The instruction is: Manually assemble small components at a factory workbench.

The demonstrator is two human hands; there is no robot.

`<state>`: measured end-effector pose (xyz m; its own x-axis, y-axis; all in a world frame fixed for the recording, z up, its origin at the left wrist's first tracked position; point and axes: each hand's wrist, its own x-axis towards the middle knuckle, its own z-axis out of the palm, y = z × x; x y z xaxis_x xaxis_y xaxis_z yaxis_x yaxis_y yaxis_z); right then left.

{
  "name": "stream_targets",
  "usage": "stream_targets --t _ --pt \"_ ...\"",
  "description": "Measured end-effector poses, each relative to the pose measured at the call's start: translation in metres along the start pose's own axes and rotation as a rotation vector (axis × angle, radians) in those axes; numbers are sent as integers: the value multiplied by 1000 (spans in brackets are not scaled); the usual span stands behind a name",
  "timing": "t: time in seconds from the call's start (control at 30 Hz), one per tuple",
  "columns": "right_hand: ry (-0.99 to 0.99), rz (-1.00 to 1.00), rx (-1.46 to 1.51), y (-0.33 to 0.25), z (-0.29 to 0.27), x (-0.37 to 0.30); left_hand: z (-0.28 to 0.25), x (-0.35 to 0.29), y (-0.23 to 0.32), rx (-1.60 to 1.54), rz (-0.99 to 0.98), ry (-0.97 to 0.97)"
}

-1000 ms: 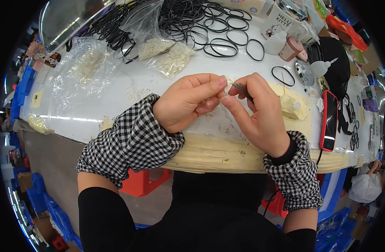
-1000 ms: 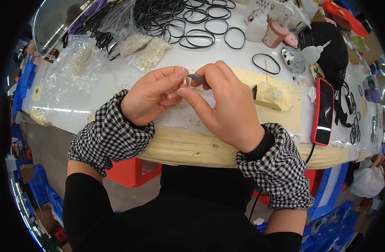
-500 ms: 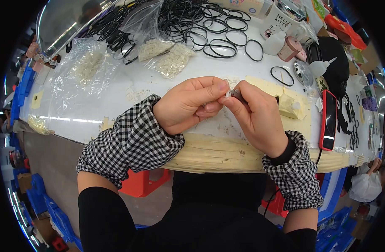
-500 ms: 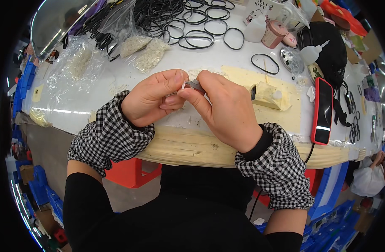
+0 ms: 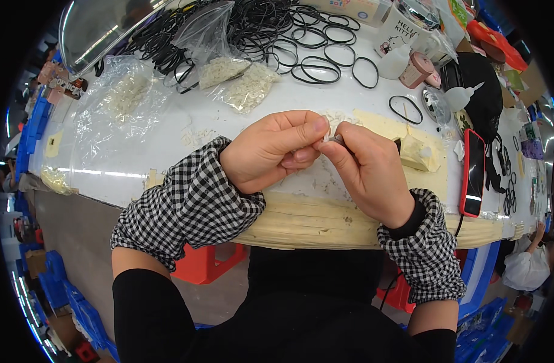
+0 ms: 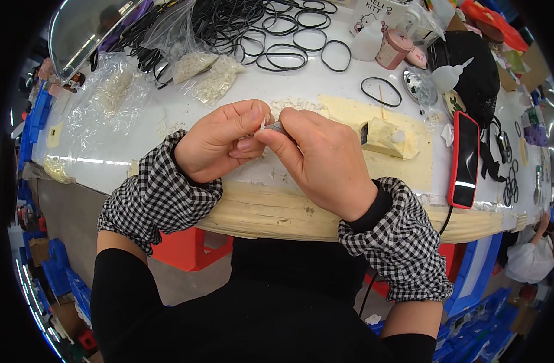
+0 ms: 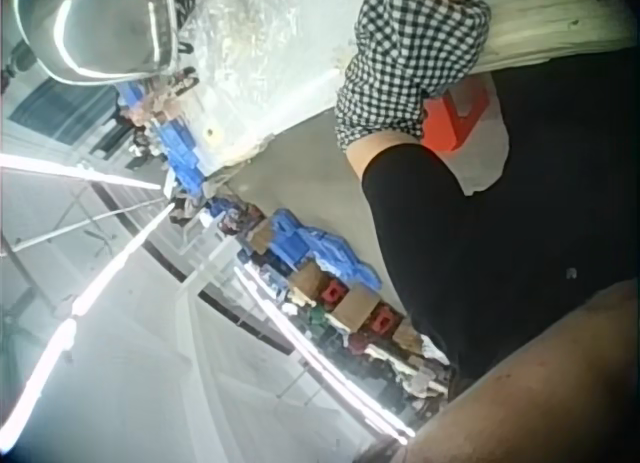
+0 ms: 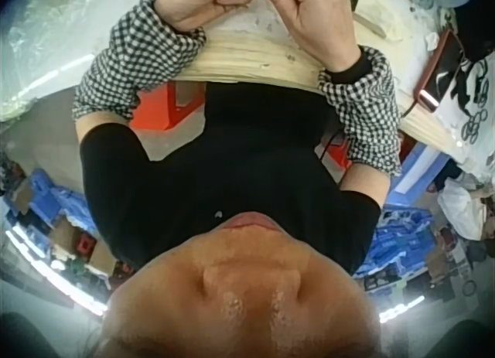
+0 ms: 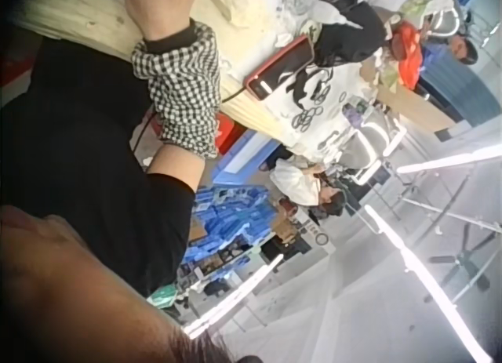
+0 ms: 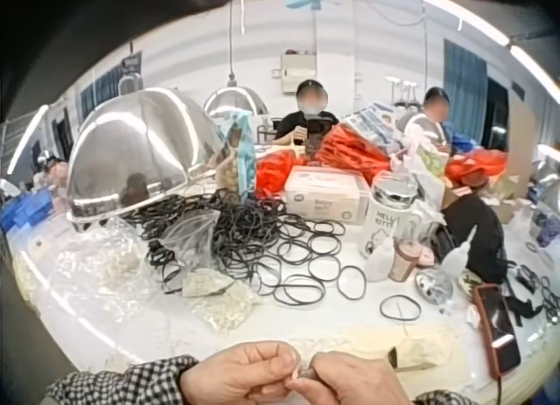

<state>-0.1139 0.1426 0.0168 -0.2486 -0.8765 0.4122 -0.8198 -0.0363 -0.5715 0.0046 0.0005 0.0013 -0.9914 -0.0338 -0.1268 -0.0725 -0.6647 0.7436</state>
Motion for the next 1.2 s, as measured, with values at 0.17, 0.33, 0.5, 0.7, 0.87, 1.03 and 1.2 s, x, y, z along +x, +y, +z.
stream_targets --t 0.17,0.33,0.5,0.7,0.87,1.03,1.2 --pt "-22 -12 -17 2 -1 0 -1 0 0 3 -6 1" --pt "-17 34 -16 -1 -4 1 -3 0 1 78 15 43" --pt "39 65 -40 4 -1 0 1 0 7 139 78 294" --pt "-103 -46 -52 6 13 -7 0 2 4 10 155 442" --pt "-156 -31 -151 1 17 -7 -3 1 5 -75 171 446" --pt "-119 18 -225 3 16 -6 -8 0 5 -135 142 413" --pt "-110 49 -291 7 14 -8 -3 2 7 -27 146 433"
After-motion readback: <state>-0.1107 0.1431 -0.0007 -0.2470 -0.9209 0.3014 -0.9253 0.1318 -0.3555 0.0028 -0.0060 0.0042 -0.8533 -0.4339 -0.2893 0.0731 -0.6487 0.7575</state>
